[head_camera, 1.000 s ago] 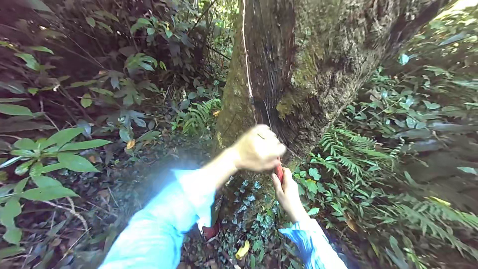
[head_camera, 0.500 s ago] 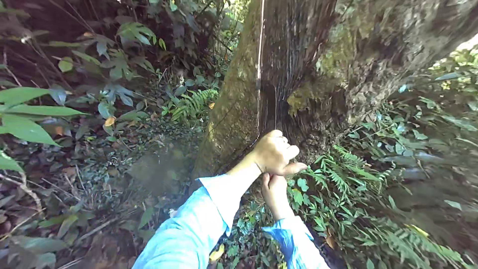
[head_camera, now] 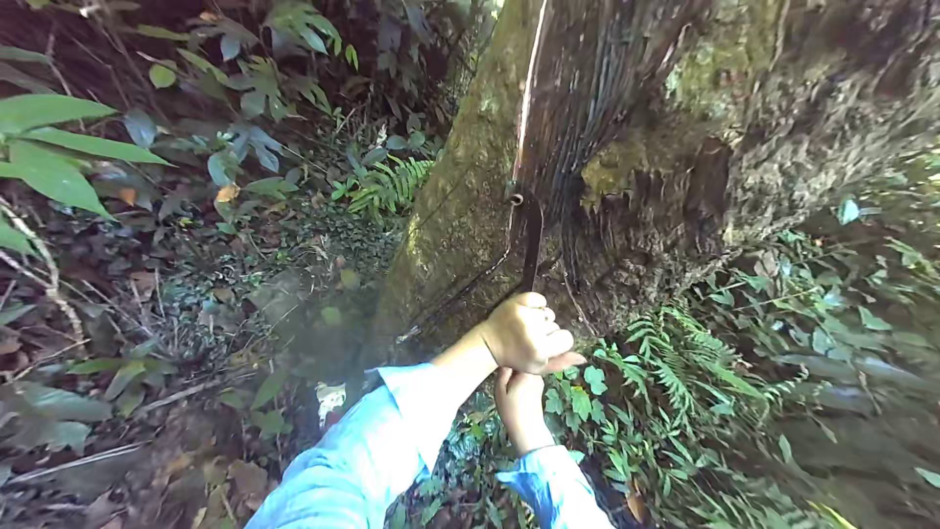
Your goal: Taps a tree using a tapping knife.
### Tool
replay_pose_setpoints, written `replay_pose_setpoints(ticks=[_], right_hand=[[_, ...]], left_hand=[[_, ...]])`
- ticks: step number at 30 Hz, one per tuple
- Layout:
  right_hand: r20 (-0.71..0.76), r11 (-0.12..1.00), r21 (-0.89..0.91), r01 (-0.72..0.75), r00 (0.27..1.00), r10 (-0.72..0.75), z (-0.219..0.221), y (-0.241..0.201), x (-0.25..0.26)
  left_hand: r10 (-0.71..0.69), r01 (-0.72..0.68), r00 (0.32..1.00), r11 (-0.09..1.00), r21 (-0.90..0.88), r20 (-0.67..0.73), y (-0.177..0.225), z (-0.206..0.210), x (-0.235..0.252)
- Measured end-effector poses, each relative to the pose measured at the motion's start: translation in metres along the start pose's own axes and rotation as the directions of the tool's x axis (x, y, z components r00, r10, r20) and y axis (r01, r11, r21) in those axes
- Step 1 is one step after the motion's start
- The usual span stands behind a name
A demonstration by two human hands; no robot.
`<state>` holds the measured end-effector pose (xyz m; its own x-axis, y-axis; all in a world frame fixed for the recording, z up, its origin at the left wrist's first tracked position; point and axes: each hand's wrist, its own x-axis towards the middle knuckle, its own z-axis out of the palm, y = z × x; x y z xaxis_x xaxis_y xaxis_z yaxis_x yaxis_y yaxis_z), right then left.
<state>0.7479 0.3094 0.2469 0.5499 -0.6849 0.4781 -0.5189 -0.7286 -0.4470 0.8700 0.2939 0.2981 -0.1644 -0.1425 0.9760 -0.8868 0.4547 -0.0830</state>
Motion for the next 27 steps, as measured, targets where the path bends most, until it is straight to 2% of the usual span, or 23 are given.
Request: replay_pose_setpoints(ticks=[4, 6, 11, 13, 18, 21, 25, 27], right_hand=[[0.001, 0.997, -0.076, -0.005, 1.000, 0.005, -0.016, -0.015, 0.020], [0.020, 0.994, -0.105, -0.020, 1.000, 0.022, -0.012, -0.006, 0.011], [0.030, 0.997, -0.046, -0.057, 0.998, 0.058, -0.001, -0.004, -0.008], [0.011, 0.997, -0.056, -0.044, 0.999, 0.045, 0.003, -0.004, 0.000], [0.049, 0.991, -0.077, -0.105, 0.993, 0.109, -0.003, 0.003, -0.016], [0.026, 0.989, -0.112, -0.093, 0.995, 0.097, -0.012, -0.003, 0.003], [0.012, 0.987, -0.159, -0.033, 0.999, 0.035, -0.013, 0.027, -0.020], [0.017, 0.989, -0.140, -0.036, 0.999, 0.039, -0.016, 0.020, -0.019]], left_hand=[[-0.026, 0.024, 0.999, 0.999, -0.049, -0.046, -0.012, -0.002, 0.018], [-0.022, 0.020, 0.996, 1.000, -0.022, -0.081, -0.005, 0.007, 0.005], [0.021, -0.021, 0.999, 1.000, -0.012, 0.024, 0.004, 0.000, -0.006], [0.030, -0.030, 0.999, 0.999, -0.024, 0.015, -0.003, 0.001, -0.005], [0.000, 0.000, 1.000, 1.000, 0.019, 0.000, 0.015, 0.008, -0.018], [-0.006, 0.006, 0.999, 1.000, 0.010, -0.041, 0.003, 0.009, 0.001], [-0.090, 0.091, 0.995, 0.996, 0.014, -0.038, 0.030, 0.021, -0.015], [-0.069, 0.069, 0.997, 0.998, 0.010, -0.021, 0.027, 0.016, -0.011]])
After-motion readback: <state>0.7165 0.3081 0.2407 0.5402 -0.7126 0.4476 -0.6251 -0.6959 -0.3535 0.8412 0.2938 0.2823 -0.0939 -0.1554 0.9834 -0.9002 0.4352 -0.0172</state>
